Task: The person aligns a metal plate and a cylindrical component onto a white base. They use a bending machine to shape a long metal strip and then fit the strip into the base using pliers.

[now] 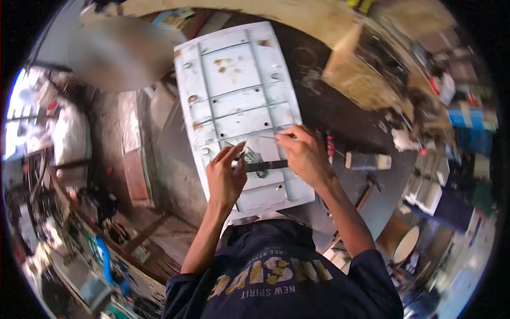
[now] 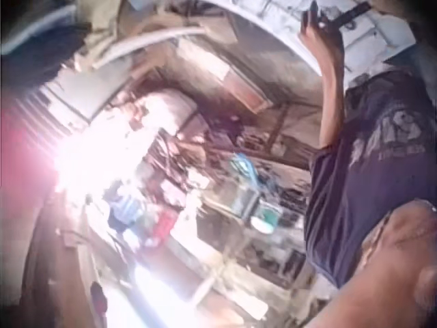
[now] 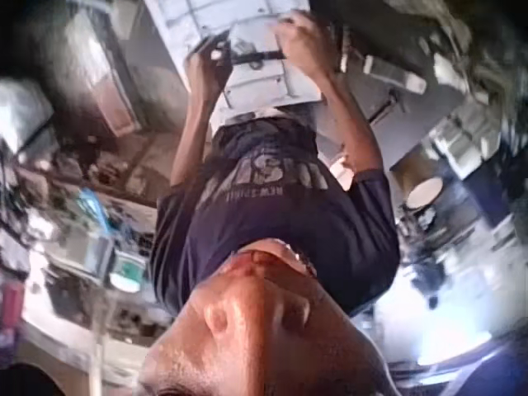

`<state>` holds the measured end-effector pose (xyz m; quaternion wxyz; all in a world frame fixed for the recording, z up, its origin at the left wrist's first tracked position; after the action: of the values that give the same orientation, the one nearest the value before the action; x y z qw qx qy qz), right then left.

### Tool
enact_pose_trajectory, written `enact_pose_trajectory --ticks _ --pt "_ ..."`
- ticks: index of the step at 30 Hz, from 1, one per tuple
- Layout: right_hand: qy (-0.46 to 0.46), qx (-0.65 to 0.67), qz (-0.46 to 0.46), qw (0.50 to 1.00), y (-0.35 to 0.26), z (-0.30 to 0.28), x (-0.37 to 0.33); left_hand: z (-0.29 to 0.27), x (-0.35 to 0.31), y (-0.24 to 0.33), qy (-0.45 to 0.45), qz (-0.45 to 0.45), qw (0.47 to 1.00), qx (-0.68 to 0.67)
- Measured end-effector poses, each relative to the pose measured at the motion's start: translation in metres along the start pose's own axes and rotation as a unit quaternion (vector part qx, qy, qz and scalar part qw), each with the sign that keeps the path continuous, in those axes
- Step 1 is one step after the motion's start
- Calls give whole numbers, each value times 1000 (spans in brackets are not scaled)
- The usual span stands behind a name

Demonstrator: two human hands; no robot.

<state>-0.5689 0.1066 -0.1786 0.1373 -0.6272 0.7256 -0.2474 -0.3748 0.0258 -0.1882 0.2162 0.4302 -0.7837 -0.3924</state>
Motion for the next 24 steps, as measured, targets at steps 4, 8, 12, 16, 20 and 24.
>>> enact_pose_trajectory --ticks 4,8,12,16,20,24 --pt "-45 48 -10 998 16 37 46 10 12 -33 66 -54 996 13" --pt "-37 51 -78 995 23 62 83 19 28 -59 112 -61 992 25" --pt "-45 58 -81 994 37 85 104 32 42 -81 137 -101 985 -10" --pt "-55 51 -92 993 46 98 115 34 51 -86 120 -118 986 3" --pt "-64 33 -97 993 43 96 118 37 51 -87 128 -134 982 -32" --pt "-54 16 -118 991 47 99 111 37 52 -91 107 -133 985 -8"
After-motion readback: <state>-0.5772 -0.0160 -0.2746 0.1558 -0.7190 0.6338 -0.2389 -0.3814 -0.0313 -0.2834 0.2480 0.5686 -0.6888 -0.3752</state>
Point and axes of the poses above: each hand's wrist, its own x-axis towards the middle knuckle, its own z-axis out of the palm, y = z × x, the point moved 3 cm from there along x, towards the middle knuckle, and after that the axes turned 2 degrees about -y, right-handed, at the moved point
